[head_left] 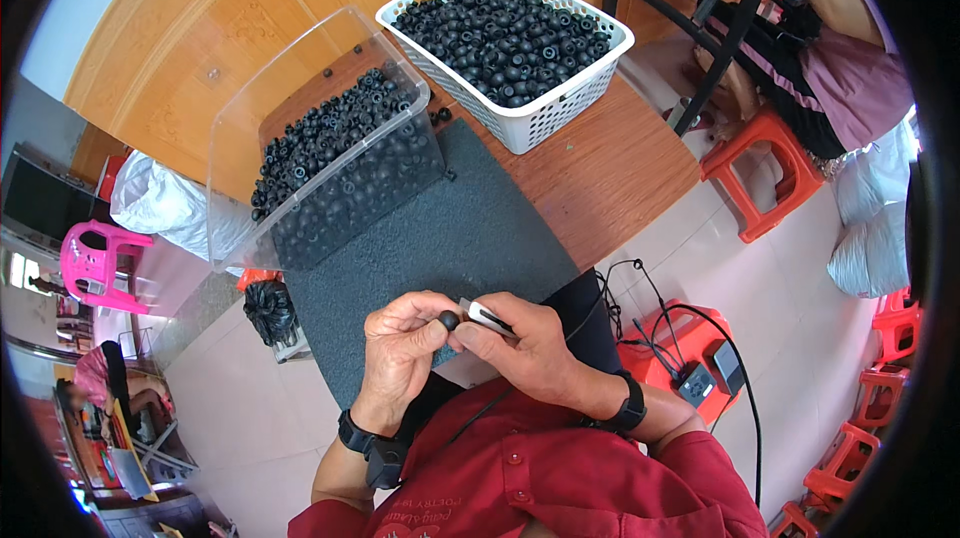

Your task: Manually assembling small black rubber caps onto white plastic inserts.

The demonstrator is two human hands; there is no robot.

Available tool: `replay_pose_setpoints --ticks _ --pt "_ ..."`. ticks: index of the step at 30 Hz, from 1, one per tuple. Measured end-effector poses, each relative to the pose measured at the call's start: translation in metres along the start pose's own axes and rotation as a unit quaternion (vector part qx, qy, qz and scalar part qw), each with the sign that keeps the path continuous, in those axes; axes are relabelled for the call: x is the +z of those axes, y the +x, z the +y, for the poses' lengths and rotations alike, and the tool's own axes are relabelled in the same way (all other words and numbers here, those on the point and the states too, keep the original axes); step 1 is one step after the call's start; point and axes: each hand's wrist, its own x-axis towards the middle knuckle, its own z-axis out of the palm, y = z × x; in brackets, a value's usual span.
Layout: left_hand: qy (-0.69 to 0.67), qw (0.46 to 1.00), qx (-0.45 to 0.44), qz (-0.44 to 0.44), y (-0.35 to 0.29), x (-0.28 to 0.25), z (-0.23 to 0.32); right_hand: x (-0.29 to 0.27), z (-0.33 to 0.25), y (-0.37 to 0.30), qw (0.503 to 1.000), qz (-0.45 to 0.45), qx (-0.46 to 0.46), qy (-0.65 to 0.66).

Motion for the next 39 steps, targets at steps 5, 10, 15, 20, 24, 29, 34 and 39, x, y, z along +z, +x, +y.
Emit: replay_pose_setpoints --ticks 5,10,15,20,24,29,34,39 --pt "0.006 1.0 -0.016 0.021 -0.001 0.002 0.002 0.004 0.012 -0.001 0.994 0.019 -0.058 -0.092" --pt "0.014 0.999 -0.019 0.022 -0.001 -0.001 -0.001 0.005 0.014 0.0 0.986 0.032 -0.085 -0.14" --pt "0.02 0.999 -0.015 0.025 -0.001 -0.002 -0.004 0.003 0.016 -0.001 0.985 0.015 -0.078 -0.154" --pt "0.02 0.999 -0.012 0.028 -0.001 -0.001 -0.004 0.005 0.019 -0.001 0.982 0.032 -0.091 -0.163" --pt "0.027 0.999 -0.008 0.032 -0.001 -0.002 -0.008 0.006 0.02 -0.002 0.977 0.039 -0.099 -0.183" --pt "0.017 0.999 -0.008 0.039 -0.002 -0.002 -0.011 0.004 0.018 -0.001 0.969 0.04 -0.115 -0.214" --pt "-0.018 0.999 -0.025 0.04 -0.004 -0.001 -0.014 0.003 0.021 -0.002 0.961 0.041 -0.139 -0.235" --pt "-0.017 0.998 -0.022 0.054 -0.005 0.0 -0.016 0.002 0.018 0.0 0.954 0.046 -0.152 -0.255"
